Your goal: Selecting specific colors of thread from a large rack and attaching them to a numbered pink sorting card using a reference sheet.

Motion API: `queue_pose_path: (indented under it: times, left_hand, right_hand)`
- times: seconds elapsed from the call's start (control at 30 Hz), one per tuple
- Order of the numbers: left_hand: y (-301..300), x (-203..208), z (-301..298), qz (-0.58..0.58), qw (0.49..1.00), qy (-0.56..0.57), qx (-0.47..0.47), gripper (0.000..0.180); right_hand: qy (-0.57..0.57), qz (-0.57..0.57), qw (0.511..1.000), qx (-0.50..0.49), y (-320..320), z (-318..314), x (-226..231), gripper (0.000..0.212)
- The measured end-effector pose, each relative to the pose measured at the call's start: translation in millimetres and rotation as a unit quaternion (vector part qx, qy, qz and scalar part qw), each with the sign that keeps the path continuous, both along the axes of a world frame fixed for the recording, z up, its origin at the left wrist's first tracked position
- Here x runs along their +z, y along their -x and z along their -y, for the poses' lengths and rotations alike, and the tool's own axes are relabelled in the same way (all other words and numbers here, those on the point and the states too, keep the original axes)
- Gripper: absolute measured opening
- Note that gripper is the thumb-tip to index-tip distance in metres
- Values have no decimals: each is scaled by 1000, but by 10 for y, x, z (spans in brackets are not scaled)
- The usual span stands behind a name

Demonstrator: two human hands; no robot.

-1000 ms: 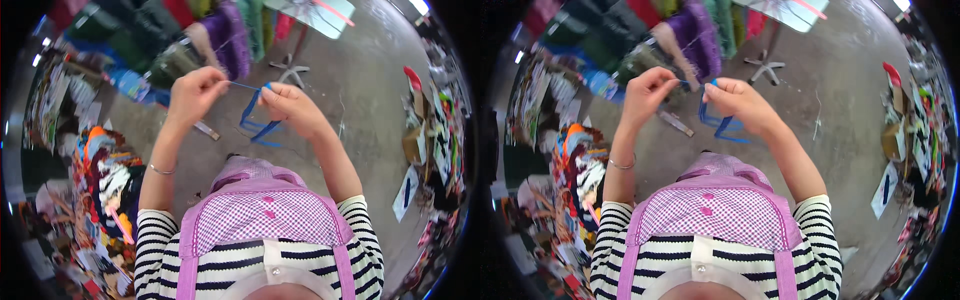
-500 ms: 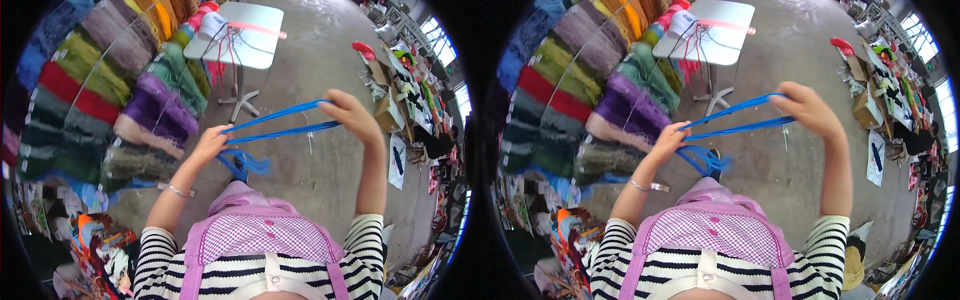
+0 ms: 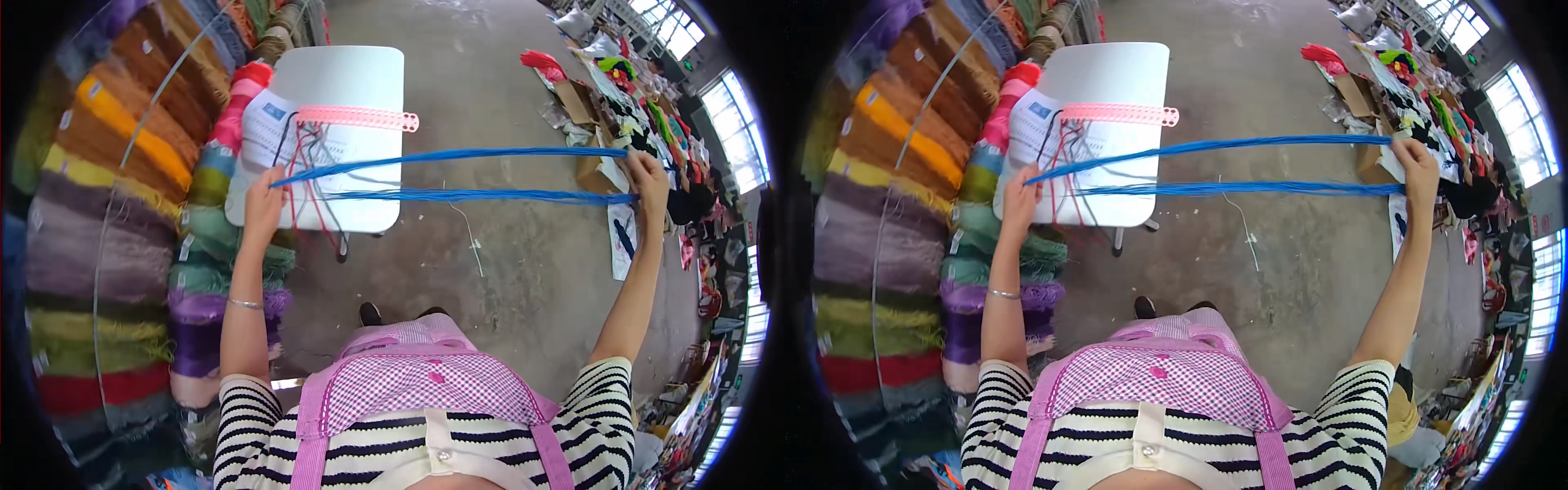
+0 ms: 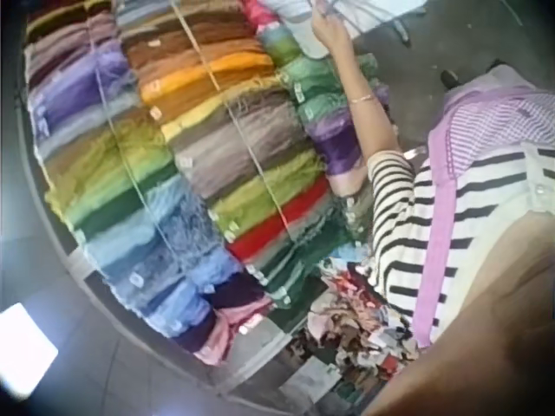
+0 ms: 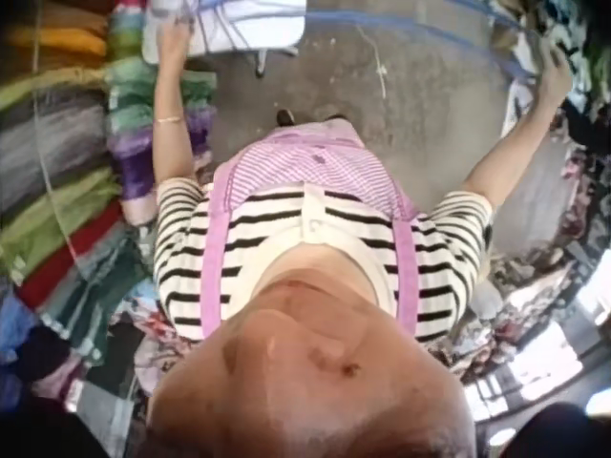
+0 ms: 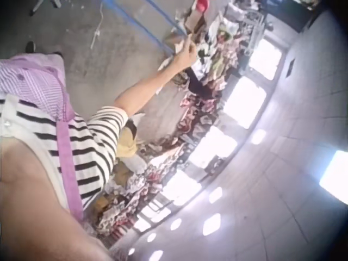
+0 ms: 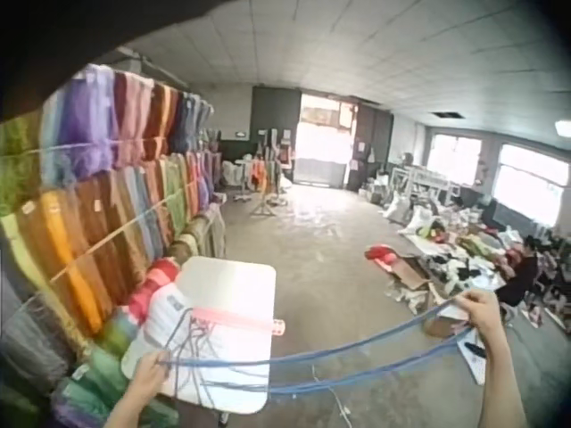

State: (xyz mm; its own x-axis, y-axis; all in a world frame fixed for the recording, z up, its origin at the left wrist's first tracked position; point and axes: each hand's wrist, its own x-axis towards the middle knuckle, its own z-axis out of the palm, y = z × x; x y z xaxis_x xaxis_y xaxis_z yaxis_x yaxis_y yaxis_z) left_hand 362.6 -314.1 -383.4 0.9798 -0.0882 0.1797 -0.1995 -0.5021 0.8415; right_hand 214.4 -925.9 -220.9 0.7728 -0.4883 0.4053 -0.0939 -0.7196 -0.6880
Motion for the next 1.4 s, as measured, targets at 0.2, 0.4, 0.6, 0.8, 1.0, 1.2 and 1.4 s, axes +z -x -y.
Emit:
queue_pose_path:
  times: [0.2, 0.4, 0.6, 0.8, 1.0, 1.2, 1.4]
  left_hand:
    - [-552, -178, 452, -101, 983, 155, 1, 24]
    - [-647, -181, 1180, -224, 882, 408, 74, 38]
    - [-801, -291, 1480, -192, 807, 513, 222, 43]
    - [-898, -279, 1703, -177, 738, 580, 295, 41]
    - [-954, -375, 1753, -178, 730, 581, 314, 36]
    - [-1046, -440, 1925, -121, 802, 469, 348, 37]
    - [-1127, -472, 1911, -124, 798, 463, 365, 32]
  right_hand:
    - [70, -22, 997, -39, -855, 424, -67, 23]
    - [-155, 10, 968, 196, -2399, -811, -380, 20]
    - [-68, -42, 852, 517, -3339, -2299, -1098, 11]
    - [-169, -222, 696, 661, -3666, -3237, -1844, 15]
    - [-97, -228, 760, 601, -3707, -3364, -2075, 15]
    - [-212, -271, 736, 584, -3739, -3244, -2084, 17]
    - [-339, -350, 650, 582, -3740, -3242, -2116, 14]
